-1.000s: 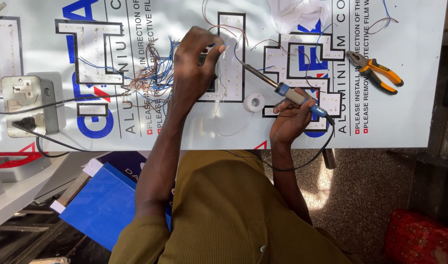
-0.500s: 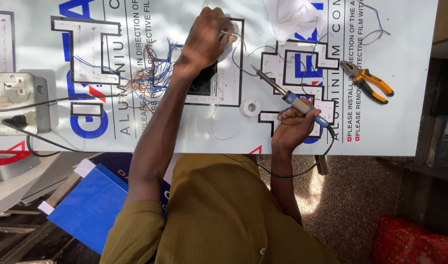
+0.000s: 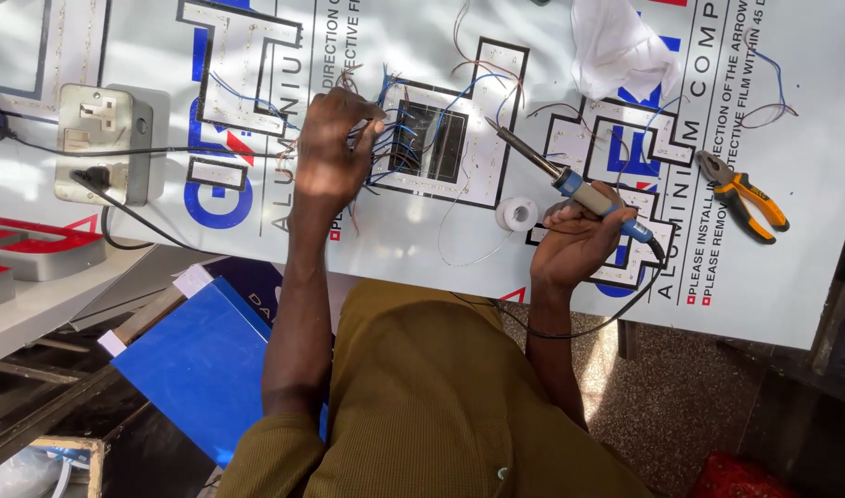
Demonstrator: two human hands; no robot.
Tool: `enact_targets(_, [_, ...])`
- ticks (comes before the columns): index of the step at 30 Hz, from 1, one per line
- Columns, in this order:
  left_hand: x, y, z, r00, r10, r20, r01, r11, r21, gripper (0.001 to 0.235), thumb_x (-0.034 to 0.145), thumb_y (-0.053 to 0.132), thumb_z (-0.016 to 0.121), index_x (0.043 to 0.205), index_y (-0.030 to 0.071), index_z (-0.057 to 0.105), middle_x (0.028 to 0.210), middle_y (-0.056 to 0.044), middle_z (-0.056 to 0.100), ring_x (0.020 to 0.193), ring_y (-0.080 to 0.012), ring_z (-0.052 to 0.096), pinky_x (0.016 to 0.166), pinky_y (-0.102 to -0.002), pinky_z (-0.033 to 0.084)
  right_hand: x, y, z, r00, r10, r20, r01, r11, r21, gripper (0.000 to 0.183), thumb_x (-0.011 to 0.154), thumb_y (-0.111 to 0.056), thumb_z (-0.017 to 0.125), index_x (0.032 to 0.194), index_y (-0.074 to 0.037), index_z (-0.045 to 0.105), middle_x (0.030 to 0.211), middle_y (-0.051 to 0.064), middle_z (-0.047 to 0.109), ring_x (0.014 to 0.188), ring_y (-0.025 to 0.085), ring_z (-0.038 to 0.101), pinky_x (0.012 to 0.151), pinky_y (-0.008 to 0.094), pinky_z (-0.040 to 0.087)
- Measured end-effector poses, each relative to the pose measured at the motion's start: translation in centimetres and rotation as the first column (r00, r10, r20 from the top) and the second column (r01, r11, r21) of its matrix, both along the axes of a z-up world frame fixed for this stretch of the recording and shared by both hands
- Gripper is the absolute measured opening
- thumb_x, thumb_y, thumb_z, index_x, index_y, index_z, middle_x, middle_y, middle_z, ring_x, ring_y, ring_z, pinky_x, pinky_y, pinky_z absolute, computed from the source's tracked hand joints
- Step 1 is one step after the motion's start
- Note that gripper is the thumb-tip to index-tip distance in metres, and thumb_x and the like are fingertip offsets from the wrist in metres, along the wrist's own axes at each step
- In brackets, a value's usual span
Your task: Soldering electrical wires to LED strips and components on a sign board.
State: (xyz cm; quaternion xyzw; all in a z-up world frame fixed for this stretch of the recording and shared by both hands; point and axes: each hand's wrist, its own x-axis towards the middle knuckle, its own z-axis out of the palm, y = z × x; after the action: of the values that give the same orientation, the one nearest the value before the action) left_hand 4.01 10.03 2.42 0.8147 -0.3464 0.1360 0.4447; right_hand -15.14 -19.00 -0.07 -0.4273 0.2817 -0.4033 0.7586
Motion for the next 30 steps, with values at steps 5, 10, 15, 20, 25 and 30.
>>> enact_targets(5, [1.1, -2.4, -2.3, 0.993, 0.083, 0.079, -0.098, 0.974, 0.207, 0.023, 0.097, -0.006, 0.080, 0.117, 0.006, 0.082, 0.120, -0.011, 0.066, 0.108, -0.0336, 0.056, 0.076, -0.043, 0.050, 0.8, 1.1, 0.6, 1.000, 0.021, -0.007, -0.021, 0.999, -0.024, 0.062, 0.107, -0.063, 0.058, 0.120, -0.004, 0.073, 0.067, 0.008, 0.062, 0.057, 0.021, 0.055, 0.058, 0.035, 0.051])
enact_targets(10, [2.3, -4.3, -3.7, 0.997, 0.069, 0.035, -0.075, 0.966, 0.246, 0.008, 0.100, 0.003, 0.082, 0.105, 0.010, 0.081, 0.118, -0.003, 0.066, 0.106, -0.0280, 0.050, 0.084, -0.039, 0.051, 0.0, 1.0, -0.3, 0.999, 0.040, 0.027, -0.040, 0.999, -0.011, 0.061, 0.110, -0.060, 0.058, 0.123, -0.003, 0.074, 0.069, 0.010, 0.065, 0.059, 0.022, 0.058, 0.061, 0.035, 0.053])
enact_targets(15, [2.1, -5.3, -3.2, 0.996, 0.017, 0.083, -0.034, 0.977, 0.212, 0.004, 0.105, 0.003, 0.076, 0.102, 0.005, 0.074, 0.110, -0.007, 0.065, 0.100, -0.0295, 0.050, 0.080, -0.044, 0.049, -0.5, 1.1, -0.9, 0.998, 0.036, -0.046, -0.039, 0.997, -0.064, 0.064, 0.112, -0.061, 0.053, 0.129, -0.002, 0.069, 0.067, 0.010, 0.062, 0.058, 0.024, 0.057, 0.059, 0.038, 0.053])
enact_targets(20, [0.4, -7.3, -4.1, 0.993, -0.064, 0.094, 0.066, 0.998, -0.016, 0.006, 0.108, 0.007, 0.077, 0.103, 0.009, 0.079, 0.101, -0.007, 0.070, 0.092, -0.0288, 0.062, 0.072, -0.043, 0.055, -0.8, 1.3, -2.3, 0.996, 0.023, -0.081, -0.035, 0.989, -0.143, 0.065, 0.116, -0.061, 0.048, 0.130, -0.001, 0.067, 0.068, 0.010, 0.061, 0.061, 0.019, 0.063, 0.058, 0.033, 0.057])
enact_targets(25, [-0.8, -8.3, -4.3, 0.991, -0.133, 0.028, 0.136, 0.977, -0.163, 0.013, 0.109, 0.011, 0.079, 0.096, 0.013, 0.078, 0.093, -0.004, 0.069, 0.083, -0.0250, 0.065, 0.068, -0.036, 0.056, -1.0, 1.4, -2.4, 0.996, 0.020, -0.087, -0.036, 0.982, -0.183, 0.067, 0.119, -0.059, 0.041, 0.132, 0.002, 0.065, 0.069, 0.012, 0.059, 0.062, 0.018, 0.066, 0.057, 0.030, 0.061])
enact_targets(30, [-1.5, -8.7, -4.5, 0.975, -0.169, -0.144, 0.135, 0.966, -0.223, 0.007, 0.111, 0.009, 0.077, 0.108, 0.013, 0.082, 0.086, -0.010, 0.067, 0.079, -0.0329, 0.066, 0.075, -0.045, 0.056, -1.4, 1.7, -1.9, 0.991, 0.011, -0.130, -0.037, 0.979, -0.201, 0.066, 0.120, -0.059, 0.041, 0.132, 0.000, 0.065, 0.070, 0.009, 0.059, 0.063, 0.016, 0.065, 0.055, 0.028, 0.060])
